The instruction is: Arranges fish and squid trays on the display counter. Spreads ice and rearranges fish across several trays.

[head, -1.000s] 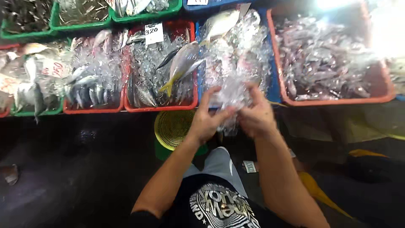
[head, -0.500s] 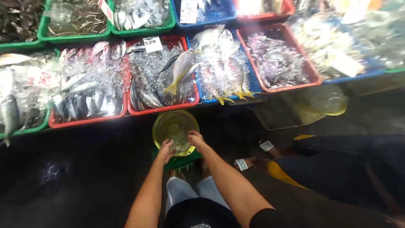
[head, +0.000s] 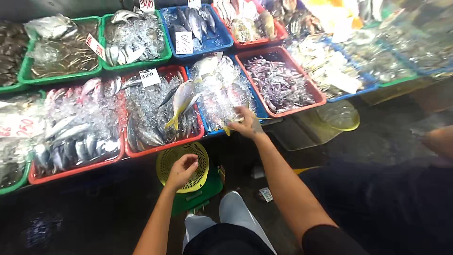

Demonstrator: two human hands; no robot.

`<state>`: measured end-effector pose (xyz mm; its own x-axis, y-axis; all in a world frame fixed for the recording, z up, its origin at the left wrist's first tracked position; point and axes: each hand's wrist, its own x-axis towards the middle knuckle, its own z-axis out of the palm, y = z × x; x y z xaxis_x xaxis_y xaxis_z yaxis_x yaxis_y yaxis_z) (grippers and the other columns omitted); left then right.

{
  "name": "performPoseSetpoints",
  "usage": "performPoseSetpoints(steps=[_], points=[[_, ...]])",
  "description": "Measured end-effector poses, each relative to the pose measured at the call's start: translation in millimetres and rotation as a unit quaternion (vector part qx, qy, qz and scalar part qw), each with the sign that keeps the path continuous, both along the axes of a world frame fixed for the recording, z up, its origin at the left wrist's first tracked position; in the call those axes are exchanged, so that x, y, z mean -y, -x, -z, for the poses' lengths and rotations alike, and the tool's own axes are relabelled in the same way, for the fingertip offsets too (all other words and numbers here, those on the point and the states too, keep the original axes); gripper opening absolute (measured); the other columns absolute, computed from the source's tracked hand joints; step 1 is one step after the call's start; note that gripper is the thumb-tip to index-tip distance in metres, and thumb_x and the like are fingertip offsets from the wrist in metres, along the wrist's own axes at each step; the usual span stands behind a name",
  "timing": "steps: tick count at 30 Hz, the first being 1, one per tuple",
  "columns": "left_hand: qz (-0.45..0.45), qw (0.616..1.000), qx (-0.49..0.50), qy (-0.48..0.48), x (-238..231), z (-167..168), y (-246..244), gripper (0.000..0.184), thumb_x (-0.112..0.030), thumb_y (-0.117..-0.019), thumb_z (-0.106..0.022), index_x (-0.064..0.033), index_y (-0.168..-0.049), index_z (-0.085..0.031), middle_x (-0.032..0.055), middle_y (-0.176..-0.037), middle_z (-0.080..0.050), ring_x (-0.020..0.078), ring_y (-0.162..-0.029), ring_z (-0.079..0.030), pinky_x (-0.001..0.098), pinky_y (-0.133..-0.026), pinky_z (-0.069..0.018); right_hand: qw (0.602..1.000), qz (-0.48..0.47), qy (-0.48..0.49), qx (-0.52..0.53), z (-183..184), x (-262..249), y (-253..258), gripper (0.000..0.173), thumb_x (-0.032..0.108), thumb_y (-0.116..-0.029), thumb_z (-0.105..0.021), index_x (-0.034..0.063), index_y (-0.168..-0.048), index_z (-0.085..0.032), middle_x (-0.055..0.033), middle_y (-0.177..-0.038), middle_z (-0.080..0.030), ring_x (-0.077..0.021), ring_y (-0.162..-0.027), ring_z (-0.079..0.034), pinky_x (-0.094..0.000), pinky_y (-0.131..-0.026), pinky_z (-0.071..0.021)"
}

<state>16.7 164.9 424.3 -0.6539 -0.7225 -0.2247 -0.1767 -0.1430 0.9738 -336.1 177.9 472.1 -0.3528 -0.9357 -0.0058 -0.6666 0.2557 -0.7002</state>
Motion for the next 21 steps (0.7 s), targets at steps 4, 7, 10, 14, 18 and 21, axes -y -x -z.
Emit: performPoseSetpoints(steps=[4,7,10,14,18,21], points=[[-0.010,0.978,0.126,0.165,48.2,-53.9,116.4,0.051,-0.032,-0.0963,-0.069,-0.0074,-0.139,-0.058,0.0111,-0.128,-0.065,0.0168,-0.101,-0.071,0.0362,-0.087,-0.0630,0.973,-0.064,-0.133,-0.180,4.7,82.2,48.0,0.135,0.055,-0.0450,-0.099,0.0239,-0.160,-0.035,-0.0208,-0.156,-0.043,-0.0507,-0.139,-0.040,-0.0718,-0.105,-0.0407],[-0.026,0.938,0.307,0.157,68.5,-57.0,199.6,0.083,-0.033,-0.0877,-0.079,-0.0075,-0.156,-0.038,0.0238,-0.145,-0.051,0.0344,-0.108,-0.068,0.0527,-0.090,-0.0595,0.947,-0.141,-0.193,-0.215,-3.0,105.7,49.6,0.126,0.056,-0.0410,-0.099,0.0295,-0.152,-0.046,-0.0208,-0.143,-0.054,-0.0483,-0.133,-0.046,-0.0706,-0.099,-0.0436],[-0.062,0.896,0.415,0.143,76.0,-57.6,258.3,0.107,-0.021,-0.0735,-0.084,-0.0108,-0.162,-0.025,0.0295,-0.149,-0.040,0.0396,-0.106,-0.068,0.0528,-0.086,-0.0607,0.951,-0.162,-0.186,-0.186,-1.2,105.9,51.3,0.110,0.041,-0.0509,-0.098,0.0269,-0.147,-0.048,-0.0238,-0.134,-0.058,-0.0481,-0.126,-0.053,-0.0684,-0.090,-0.0512],[-0.059,0.878,0.461,0.114,75.9,-63.2,277.2,0.107,-0.012,-0.0726,-0.082,-0.0155,-0.163,-0.025,0.0290,-0.151,-0.037,0.0377,-0.104,-0.068,0.0499,-0.085,-0.0608,0.964,-0.154,-0.171,-0.135,5.9,95.1,51.6,0.096,0.034,-0.0625,-0.092,0.0271,-0.148,-0.049,-0.0214,-0.128,-0.061,-0.0462,-0.121,-0.056,-0.0647,-0.092,-0.0516],[-0.029,0.842,0.515,0.160,84.5,-62.6,276.6,0.093,-0.015,-0.0824,-0.075,-0.0258,-0.163,-0.030,0.0217,-0.146,-0.049,0.0388,-0.109,-0.066,0.0550,-0.084,-0.0590,0.967,-0.142,-0.200,-0.075,1.5,99.9,50.8,0.086,0.030,-0.0710,-0.089,0.0251,-0.147,-0.049,-0.0225,-0.133,-0.058,-0.0464,-0.118,-0.058,-0.0652,-0.091,-0.0513],[-0.045,0.837,0.515,0.181,84.9,-55.5,281.8,0.075,-0.010,-0.0945,-0.059,-0.0268,-0.162,-0.031,0.0227,-0.143,-0.051,0.0411,-0.111,-0.065,0.0540,-0.085,-0.0584,0.970,-0.184,-0.153,-0.034,13.0,108.6,59.4,0.077,0.020,-0.0735,-0.084,0.0210,-0.144,-0.052,-0.0195,-0.129,-0.062,-0.0396,-0.114,-0.064,-0.0621,-0.091,-0.0542]])
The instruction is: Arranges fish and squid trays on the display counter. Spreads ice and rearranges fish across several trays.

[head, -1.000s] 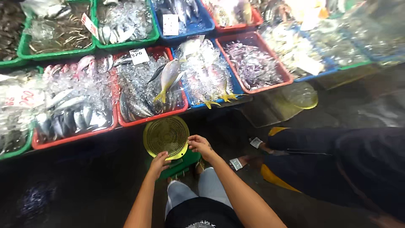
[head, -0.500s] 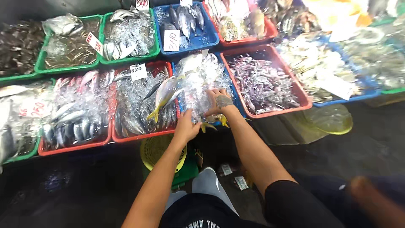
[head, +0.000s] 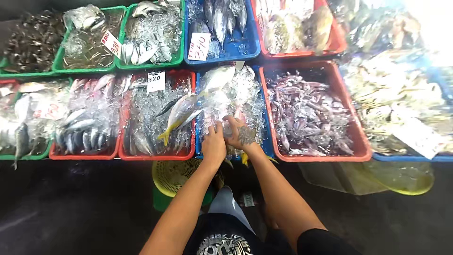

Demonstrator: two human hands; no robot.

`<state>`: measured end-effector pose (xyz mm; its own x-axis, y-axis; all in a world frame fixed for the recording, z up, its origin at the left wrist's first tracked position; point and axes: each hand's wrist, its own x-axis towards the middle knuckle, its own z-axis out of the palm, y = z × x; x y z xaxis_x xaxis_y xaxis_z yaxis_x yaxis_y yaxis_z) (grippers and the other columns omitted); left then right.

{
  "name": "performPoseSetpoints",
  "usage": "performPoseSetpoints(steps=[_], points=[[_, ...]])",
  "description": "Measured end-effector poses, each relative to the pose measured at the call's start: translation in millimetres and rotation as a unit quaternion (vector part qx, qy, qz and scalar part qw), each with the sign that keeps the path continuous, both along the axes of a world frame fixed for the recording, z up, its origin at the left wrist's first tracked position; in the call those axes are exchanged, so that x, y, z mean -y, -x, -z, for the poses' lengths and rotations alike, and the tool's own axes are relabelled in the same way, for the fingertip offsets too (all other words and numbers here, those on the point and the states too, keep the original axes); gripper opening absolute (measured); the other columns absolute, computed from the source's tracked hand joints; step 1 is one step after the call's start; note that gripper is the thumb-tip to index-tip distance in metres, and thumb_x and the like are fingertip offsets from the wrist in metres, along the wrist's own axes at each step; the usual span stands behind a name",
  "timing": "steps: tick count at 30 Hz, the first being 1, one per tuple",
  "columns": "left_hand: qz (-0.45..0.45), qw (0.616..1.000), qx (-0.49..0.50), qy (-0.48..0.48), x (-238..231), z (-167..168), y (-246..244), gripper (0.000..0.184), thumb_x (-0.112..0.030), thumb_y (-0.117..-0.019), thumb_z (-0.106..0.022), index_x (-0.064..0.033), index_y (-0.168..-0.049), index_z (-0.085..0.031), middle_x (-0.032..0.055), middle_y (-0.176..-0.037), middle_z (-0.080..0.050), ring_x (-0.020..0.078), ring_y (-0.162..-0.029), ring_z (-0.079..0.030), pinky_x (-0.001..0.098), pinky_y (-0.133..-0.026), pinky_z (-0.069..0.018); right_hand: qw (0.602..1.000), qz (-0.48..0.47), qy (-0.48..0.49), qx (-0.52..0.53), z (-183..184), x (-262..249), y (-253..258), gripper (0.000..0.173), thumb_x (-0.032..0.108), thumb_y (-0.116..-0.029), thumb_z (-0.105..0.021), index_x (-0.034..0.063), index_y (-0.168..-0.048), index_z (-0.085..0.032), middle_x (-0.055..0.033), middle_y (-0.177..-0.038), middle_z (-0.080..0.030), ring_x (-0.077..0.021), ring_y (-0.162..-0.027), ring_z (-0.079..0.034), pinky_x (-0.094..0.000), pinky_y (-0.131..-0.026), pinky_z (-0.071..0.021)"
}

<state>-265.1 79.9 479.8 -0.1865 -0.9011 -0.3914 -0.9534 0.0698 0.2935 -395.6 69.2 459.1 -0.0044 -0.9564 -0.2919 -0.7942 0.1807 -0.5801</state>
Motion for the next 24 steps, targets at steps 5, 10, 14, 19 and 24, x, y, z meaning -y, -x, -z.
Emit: performPoseSetpoints(steps=[5,10,14,19,24], points=[[-0.074,0.989,-0.128,-0.013,10.2,5.2,6.1,0.085,-0.007,-0.0839,-0.073,-0.0112,-0.160,-0.034,0.0262,-0.142,-0.049,0.0382,-0.112,-0.065,0.0507,-0.092,-0.0585,0.996,-0.048,-0.008,0.072,-5.0,20.5,2.6,0.070,0.006,-0.0725,-0.081,0.0145,-0.137,-0.056,-0.0191,-0.127,-0.064,-0.0378,-0.117,-0.062,-0.0611,-0.096,-0.0521],[-0.074,0.955,-0.285,-0.033,20.3,-5.1,-3.9,0.100,-0.003,-0.0699,-0.084,-0.0067,-0.156,-0.033,0.0253,-0.138,-0.056,0.0403,-0.125,-0.058,0.0583,-0.099,-0.0535,0.953,0.014,-0.063,0.295,-26.8,17.1,9.5,0.070,-0.007,-0.0771,-0.074,0.0119,-0.141,-0.050,-0.0238,-0.118,-0.065,-0.0348,-0.086,-0.067,-0.0543,-0.068,-0.0580],[-0.038,0.929,-0.364,0.055,-19.4,-31.1,-56.8,0.102,0.004,-0.0716,-0.079,-0.0057,-0.160,-0.028,0.0235,-0.141,-0.053,0.0360,-0.127,-0.057,0.0531,-0.102,-0.0531,0.946,-0.025,0.002,0.324,-62.1,-15.0,-27.2,0.076,0.007,-0.0686,-0.078,0.0157,-0.139,-0.050,-0.0149,-0.116,-0.066,-0.0244,-0.081,-0.068,-0.0451,-0.062,-0.0600],[-0.126,0.885,-0.434,0.107,-112.2,3.2,-165.7,0.082,-0.011,-0.0836,-0.075,-0.0041,-0.156,-0.036,0.0163,-0.146,-0.056,0.0219,-0.132,-0.058,0.0434,-0.110,-0.0516,0.953,-0.167,0.015,0.254,-46.1,-73.0,-134.7,0.077,0.020,-0.0724,-0.084,0.0078,-0.141,-0.051,-0.0123,-0.127,-0.066,-0.0214,-0.117,-0.065,-0.0466,-0.100,-0.0560],[-0.268,0.846,-0.461,0.006,-160.6,106.0,-233.2,0.085,-0.006,-0.0853,-0.076,0.0052,-0.156,-0.028,0.0215,-0.141,-0.057,0.0221,-0.125,-0.062,0.0392,-0.105,-0.0550,0.961,-0.221,-0.120,0.118,1.5,-91.3,-225.3,0.079,0.014,-0.0790,-0.081,0.0083,-0.150,-0.047,-0.0242,-0.145,-0.051,-0.0386,-0.133,-0.053,-0.0540,-0.110,-0.0474]])
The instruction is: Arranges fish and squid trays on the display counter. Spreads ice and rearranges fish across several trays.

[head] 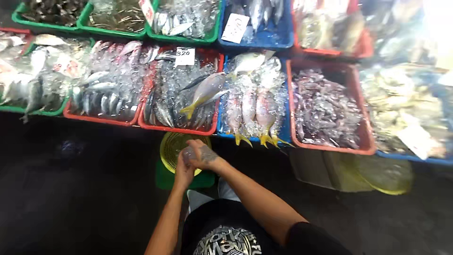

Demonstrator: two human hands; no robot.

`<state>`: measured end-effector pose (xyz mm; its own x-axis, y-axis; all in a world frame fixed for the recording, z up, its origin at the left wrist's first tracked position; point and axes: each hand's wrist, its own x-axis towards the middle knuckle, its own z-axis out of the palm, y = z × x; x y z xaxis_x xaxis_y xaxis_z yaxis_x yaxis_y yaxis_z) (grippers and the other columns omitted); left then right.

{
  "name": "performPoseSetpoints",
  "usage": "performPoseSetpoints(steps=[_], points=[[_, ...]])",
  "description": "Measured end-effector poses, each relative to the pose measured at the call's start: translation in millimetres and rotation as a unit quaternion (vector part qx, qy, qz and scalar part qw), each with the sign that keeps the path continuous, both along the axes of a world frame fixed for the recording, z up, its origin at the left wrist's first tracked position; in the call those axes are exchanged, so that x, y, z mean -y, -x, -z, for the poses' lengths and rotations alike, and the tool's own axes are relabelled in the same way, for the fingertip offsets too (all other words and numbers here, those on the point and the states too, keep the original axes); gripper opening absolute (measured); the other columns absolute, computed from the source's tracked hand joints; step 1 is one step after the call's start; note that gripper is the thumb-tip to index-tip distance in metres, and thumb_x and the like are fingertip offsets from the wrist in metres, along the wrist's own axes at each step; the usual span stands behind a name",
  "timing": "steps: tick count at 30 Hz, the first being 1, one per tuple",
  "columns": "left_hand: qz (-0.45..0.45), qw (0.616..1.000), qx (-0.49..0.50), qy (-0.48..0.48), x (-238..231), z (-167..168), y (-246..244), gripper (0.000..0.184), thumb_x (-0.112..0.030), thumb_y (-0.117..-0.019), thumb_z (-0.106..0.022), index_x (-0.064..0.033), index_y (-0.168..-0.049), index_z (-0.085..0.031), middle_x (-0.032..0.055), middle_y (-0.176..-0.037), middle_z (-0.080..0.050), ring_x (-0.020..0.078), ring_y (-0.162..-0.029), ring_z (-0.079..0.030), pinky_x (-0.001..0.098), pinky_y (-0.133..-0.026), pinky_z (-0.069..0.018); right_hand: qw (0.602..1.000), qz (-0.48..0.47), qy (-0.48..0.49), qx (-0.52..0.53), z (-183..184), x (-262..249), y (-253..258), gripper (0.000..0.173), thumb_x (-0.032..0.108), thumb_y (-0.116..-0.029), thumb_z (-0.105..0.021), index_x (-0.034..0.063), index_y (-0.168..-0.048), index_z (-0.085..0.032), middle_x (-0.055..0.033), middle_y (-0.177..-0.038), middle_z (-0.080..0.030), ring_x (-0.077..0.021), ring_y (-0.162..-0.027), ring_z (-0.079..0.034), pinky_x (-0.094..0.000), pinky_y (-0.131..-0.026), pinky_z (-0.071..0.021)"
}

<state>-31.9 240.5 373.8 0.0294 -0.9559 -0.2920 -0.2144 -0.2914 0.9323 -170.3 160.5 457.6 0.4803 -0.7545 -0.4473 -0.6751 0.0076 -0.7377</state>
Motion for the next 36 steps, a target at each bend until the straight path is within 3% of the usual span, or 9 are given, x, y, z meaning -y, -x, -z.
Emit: performPoseSetpoints(steps=[4,8,15,18,21,25,27,30,36], points=[[-0.014,0.987,0.087,-0.131,3.9,39.4,-14.9,0.079,-0.005,-0.0908,-0.069,0.0028,-0.157,-0.026,0.0241,-0.126,-0.066,0.0296,-0.113,-0.068,0.0472,-0.098,-0.0571,0.997,-0.020,0.068,0.018,-31.5,-1.5,13.3,0.059,0.021,-0.0870,-0.077,0.0105,-0.142,-0.057,-0.0192,-0.141,-0.055,-0.0326,-0.129,-0.056,-0.0471,-0.110,-0.0472],[-0.036,0.973,0.134,-0.184,15.0,7.7,-18.3,0.079,-0.022,-0.0919,-0.077,0.0005,-0.154,-0.034,0.0278,-0.134,-0.060,0.0383,-0.115,-0.066,0.0562,-0.097,-0.0556,0.978,0.114,0.162,0.064,-65.6,43.0,106.4,0.041,0.023,-0.0916,-0.076,0.0086,-0.129,-0.067,-0.0133,-0.127,-0.067,-0.0236,-0.109,-0.068,-0.0426,-0.094,-0.0590],[-0.060,0.959,0.214,0.177,79.4,-98.9,53.5,0.031,-0.023,-0.0933,-0.067,-0.0014,-0.116,-0.067,0.0101,-0.106,-0.071,0.0140,-0.090,-0.071,0.0325,-0.078,-0.0623,0.889,0.432,0.152,-0.009,-41.7,225.4,293.8,0.065,0.046,-0.0981,-0.065,-0.0012,-0.141,-0.051,-0.0250,-0.125,-0.066,-0.0379,-0.110,-0.068,-0.0578,-0.096,-0.0547],[0.008,0.935,0.243,0.257,167.0,-134.7,126.4,0.034,-0.026,-0.0950,-0.067,0.0016,-0.115,-0.067,0.0138,-0.104,-0.071,0.0217,-0.096,-0.070,0.0423,-0.087,-0.0601,0.883,0.456,0.110,0.005,-29.7,297.3,294.3,0.090,0.050,-0.0995,-0.062,-0.0074,-0.157,-0.023,-0.0339,-0.154,-0.039,-0.0447,-0.144,-0.040,-0.0587,-0.119,-0.0328],[0.083,0.920,0.282,0.261,267.9,-139.7,193.8,0.040,-0.023,-0.0969,-0.065,0.0024,-0.128,-0.062,0.0196,-0.120,-0.067,0.0297,-0.114,-0.066,0.0483,-0.100,-0.0548,0.916,0.396,0.015,-0.064,-21.9,339.5,285.9,0.080,0.054,-0.1006,-0.057,-0.0046,-0.153,-0.039,-0.0280,-0.157,-0.040,-0.0392,-0.148,-0.038,-0.0569,-0.120,-0.0327],[0.158,0.905,0.370,0.138,379.2,-139.4,252.6,0.062,-0.037,-0.1020,-0.060,0.0032,-0.147,-0.047,0.0279,-0.142,-0.055,0.0441,-0.137,-0.049,0.0601,-0.114,-0.0403,0.923,0.370,0.032,-0.097,-22.4,344.6,271.6,0.059,0.042,-0.0945,-0.064,-0.0041,-0.132,-0.062,-0.0272,-0.141,-0.056,-0.0397,-0.136,-0.050,-0.0599,-0.112,-0.0413],[0.187,0.895,0.398,0.073,407.4,-135.8,269.0,0.063,-0.040,-0.1031,-0.057,0.0054,-0.146,-0.046,0.0295,-0.138,-0.057,0.0476,-0.136,-0.049,0.0651,-0.111,-0.0392,0.963,0.264,-0.022,-0.054,-49.9,333.3,272.3,0.044,0.024,-0.1071,-0.053,-0.0066,-0.138,-0.056,-0.0266,-0.148,-0.051,-0.0368,-0.142,-0.046,-0.0533,-0.117,-0.0355],[0.223,0.911,0.345,0.040,418.5,-132.6,284.8,0.048,-0.023,-0.0998,-0.061,0.0008,-0.141,-0.053,0.0242,-0.129,-0.064,0.0410,-0.126,-0.059,0.0642,-0.105,-0.0460,0.922,0.364,-0.061,0.119,-44.6,323.3,279.4,0.036,0.016,-0.1025,-0.058,-0.0071,-0.130,-0.060,-0.0217,-0.132,-0.062,-0.0276,-0.122,-0.059,-0.0444,-0.105,-0.0472],[0.229,0.934,0.217,0.168,375.2,-144.0,289.4,0.044,-0.015,-0.1033,-0.057,-0.0007,-0.145,-0.051,0.0216,-0.131,-0.063,0.0313,-0.119,-0.065,0.0487,-0.105,-0.0521,0.812,0.511,0.007,0.281,-43.6,256.1,345.2,0.078,0.003,-0.0772,-0.083,0.0070,-0.145,-0.044,-0.0212,-0.121,-0.064,-0.0334,-0.096,-0.070,-0.0531,-0.075,-0.0633]])
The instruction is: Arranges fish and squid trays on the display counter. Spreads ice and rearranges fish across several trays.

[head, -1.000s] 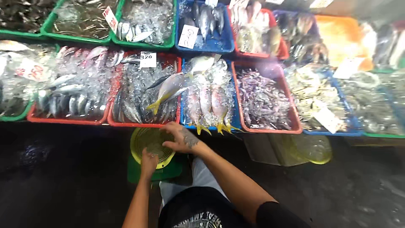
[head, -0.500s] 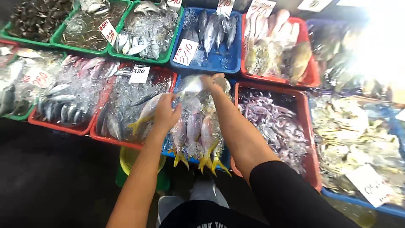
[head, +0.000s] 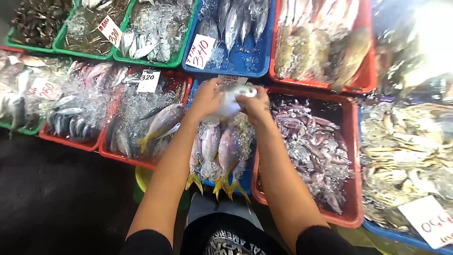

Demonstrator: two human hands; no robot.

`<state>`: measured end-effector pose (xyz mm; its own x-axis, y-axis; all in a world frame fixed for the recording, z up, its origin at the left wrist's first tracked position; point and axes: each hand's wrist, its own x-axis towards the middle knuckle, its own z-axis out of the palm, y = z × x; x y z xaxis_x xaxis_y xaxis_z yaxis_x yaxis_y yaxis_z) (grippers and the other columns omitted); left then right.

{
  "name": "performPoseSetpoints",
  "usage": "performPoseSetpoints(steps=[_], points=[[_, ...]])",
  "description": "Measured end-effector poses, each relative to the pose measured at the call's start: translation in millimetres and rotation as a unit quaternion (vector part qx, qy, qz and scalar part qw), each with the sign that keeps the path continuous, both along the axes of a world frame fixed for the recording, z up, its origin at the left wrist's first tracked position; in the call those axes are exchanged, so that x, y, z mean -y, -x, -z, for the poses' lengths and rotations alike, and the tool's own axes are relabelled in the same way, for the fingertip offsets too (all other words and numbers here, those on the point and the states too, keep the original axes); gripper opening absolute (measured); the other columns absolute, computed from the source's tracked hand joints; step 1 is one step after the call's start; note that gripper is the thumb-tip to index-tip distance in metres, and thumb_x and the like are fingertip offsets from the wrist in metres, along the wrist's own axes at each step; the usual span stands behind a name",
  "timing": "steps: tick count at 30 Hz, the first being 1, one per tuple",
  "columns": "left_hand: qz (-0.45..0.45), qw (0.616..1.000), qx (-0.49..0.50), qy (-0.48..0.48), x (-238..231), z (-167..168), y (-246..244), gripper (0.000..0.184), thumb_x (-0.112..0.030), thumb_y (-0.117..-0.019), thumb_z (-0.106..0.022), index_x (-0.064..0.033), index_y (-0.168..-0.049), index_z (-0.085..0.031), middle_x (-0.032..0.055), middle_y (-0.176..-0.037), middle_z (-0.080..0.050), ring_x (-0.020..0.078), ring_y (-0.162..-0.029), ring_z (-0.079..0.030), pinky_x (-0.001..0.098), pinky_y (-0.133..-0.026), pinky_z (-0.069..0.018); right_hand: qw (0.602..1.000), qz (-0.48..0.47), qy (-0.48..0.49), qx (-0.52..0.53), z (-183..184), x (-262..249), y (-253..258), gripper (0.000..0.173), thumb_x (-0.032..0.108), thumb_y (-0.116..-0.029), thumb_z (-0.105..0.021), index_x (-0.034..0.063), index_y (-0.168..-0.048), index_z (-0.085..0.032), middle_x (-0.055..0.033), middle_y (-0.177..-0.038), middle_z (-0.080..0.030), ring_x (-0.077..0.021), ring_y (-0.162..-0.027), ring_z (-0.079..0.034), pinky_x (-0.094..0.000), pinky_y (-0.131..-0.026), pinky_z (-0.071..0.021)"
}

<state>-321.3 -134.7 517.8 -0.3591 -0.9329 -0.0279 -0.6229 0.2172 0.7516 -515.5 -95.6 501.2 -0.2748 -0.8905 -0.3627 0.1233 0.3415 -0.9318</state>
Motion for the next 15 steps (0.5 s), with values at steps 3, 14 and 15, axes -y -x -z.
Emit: performPoseSetpoints(steps=[3,14,15], points=[[-0.038,0.999,0.033,0.018,6.9,2.7,-17.0,0.044,-0.019,-0.1018,-0.059,-0.0008,-0.141,-0.054,0.0220,-0.135,-0.061,0.0344,-0.125,-0.061,0.0523,-0.108,-0.0496,0.998,-0.005,0.050,0.040,1.2,-43.0,58.3,0.063,0.001,-0.0852,-0.077,0.0111,-0.141,-0.049,-0.0150,-0.117,-0.068,-0.0290,-0.093,-0.071,-0.0507,-0.074,-0.0628],[-0.072,0.952,0.284,-0.090,24.0,21.2,55.0,0.103,-0.073,-0.0551,-0.087,-0.0412,-0.147,-0.054,0.0247,-0.164,-0.026,0.0588,-0.145,-0.024,0.0850,-0.095,-0.0326,0.990,0.113,0.058,0.059,3.3,-164.3,113.3,0.064,-0.006,-0.0784,-0.072,0.0004,-0.136,-0.044,-0.0169,-0.111,-0.067,-0.0273,-0.093,-0.072,-0.0487,-0.077,-0.0646],[-0.054,0.953,0.286,-0.084,21.1,21.5,55.9,0.097,-0.069,-0.0589,-0.087,-0.0387,-0.146,-0.055,0.0231,-0.163,-0.030,0.0592,-0.144,-0.026,0.0857,-0.094,-0.0327,0.989,0.117,0.058,0.063,4.5,-171.8,111.1,0.065,-0.007,-0.0780,-0.072,0.0010,-0.136,-0.044,-0.0161,-0.111,-0.067,-0.0267,-0.092,-0.072,-0.0479,-0.076,-0.0648]])
